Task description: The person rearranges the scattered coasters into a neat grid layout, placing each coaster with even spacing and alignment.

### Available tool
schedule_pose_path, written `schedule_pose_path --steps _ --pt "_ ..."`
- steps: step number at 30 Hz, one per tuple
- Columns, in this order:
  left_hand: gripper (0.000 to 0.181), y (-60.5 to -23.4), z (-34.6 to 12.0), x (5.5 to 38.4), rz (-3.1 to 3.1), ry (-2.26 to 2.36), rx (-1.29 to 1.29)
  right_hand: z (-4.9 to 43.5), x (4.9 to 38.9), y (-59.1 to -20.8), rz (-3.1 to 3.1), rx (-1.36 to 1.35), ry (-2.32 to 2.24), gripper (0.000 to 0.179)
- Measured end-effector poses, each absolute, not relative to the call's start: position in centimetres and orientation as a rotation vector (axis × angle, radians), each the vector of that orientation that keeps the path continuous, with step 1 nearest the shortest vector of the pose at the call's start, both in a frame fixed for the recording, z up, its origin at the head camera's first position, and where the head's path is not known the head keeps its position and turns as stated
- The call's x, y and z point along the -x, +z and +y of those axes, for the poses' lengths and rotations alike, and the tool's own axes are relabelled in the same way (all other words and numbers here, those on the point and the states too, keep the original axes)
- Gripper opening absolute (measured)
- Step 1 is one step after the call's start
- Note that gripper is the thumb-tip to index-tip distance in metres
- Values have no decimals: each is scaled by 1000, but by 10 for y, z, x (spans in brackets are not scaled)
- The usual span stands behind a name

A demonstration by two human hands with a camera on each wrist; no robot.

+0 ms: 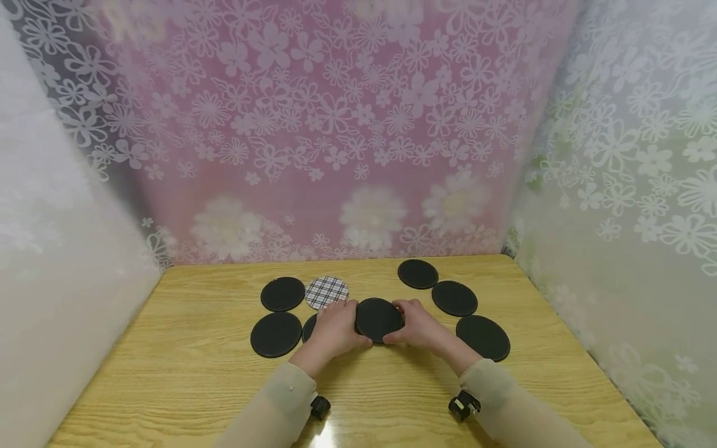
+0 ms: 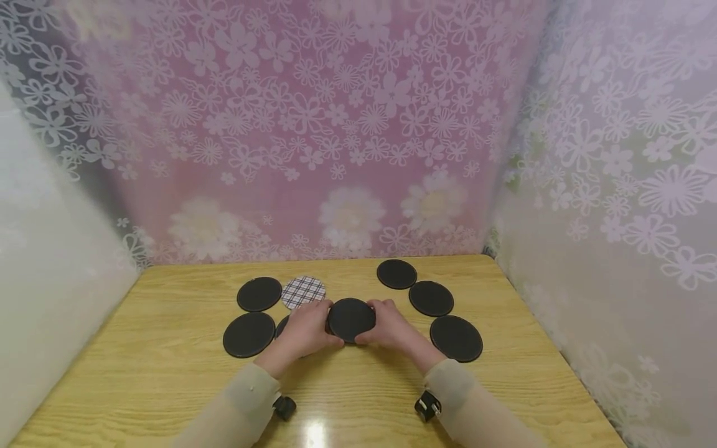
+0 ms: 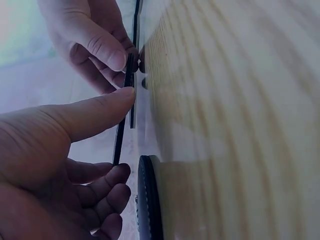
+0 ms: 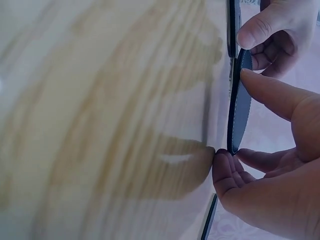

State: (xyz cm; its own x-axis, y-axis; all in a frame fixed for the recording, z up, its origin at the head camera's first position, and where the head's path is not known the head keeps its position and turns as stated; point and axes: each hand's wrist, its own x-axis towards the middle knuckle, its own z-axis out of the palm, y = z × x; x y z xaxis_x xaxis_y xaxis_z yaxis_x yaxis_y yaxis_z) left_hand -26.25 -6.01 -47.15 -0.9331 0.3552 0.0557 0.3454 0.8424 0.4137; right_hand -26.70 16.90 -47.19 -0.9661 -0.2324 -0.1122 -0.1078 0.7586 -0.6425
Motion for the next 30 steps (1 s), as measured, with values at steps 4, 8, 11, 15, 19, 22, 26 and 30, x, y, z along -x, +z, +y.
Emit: schedule_pose_path --steps 4,8,11,15,19,22,26,30 --pt "86 -475 -61 265 2994 636 -559 167 267 -472 2782 308 -967 93" --pt "84 -477 -61 266 2981 618 -549 167 267 -472 2790 341 -946 94" --pt "85 -477 -61 266 2982 596 -544 168 267 -472 2801 369 -918 92" --pt "84 -478 -63 266 2988 565 -541 169 266 -471 2821 411 -871 88" --pt "81 -476 -64 265 2977 562 -552 169 263 -469 2845 460 -822 87" --pt "83 -475 -65 265 2970 548 -563 170 261 -468 2848 487 -804 88" --pt "87 -474 -66 265 2958 527 -582 171 260 -466 2843 521 -780 89" --pt "86 -473 -66 263 2942 536 -598 172 259 -467 2839 528 -754 90"
